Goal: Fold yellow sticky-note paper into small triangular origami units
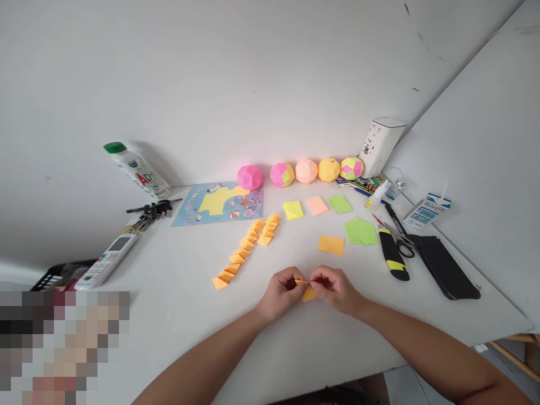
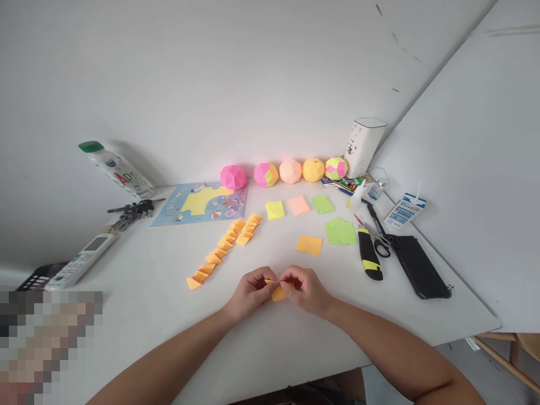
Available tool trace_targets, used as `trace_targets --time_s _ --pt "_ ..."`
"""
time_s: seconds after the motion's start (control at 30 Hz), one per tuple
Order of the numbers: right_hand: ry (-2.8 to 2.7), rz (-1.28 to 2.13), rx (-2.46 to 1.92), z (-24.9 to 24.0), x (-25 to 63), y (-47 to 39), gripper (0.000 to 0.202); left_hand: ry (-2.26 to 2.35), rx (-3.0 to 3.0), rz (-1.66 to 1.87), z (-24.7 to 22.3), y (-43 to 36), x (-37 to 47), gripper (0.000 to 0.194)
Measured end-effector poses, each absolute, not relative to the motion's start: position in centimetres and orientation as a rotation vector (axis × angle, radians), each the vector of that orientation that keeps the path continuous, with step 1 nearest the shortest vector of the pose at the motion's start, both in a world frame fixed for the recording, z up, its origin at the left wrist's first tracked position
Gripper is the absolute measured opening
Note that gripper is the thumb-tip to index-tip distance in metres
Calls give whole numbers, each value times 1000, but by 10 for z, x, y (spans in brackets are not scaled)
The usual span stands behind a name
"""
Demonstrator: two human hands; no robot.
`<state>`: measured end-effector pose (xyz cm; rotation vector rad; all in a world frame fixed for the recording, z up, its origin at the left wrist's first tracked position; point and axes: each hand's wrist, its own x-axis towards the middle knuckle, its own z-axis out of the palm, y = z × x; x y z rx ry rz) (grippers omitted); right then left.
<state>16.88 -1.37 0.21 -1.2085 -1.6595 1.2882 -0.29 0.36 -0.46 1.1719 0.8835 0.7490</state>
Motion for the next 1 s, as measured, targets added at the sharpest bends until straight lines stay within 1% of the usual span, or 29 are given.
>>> trace_targets --time_s 0.17,0.33,0.53,0.67,0.83,1.0 --pt "-1645 1305 -1230 4 170 -15 7 865 1204 778 -1 1 -1 26" --pt "-1597 1344 -1254 5 176 -10 5 918 1060 805 -4 2 -3 27" --pt "-1477 1362 -1218 10 180 -5 8 948 903 900 -13 8 -5 27" --pt "-1586 1338 -1197 6 177 -7 14 945 966 852 -8 8 -5 27" --pt "-1701 1338 -1203 2 175 -10 15 904 1110 705 1 5 -4 24" --pt "-1672 1321 -1214 9 176 -11 13 879 1036 767 0 4 -3 25"
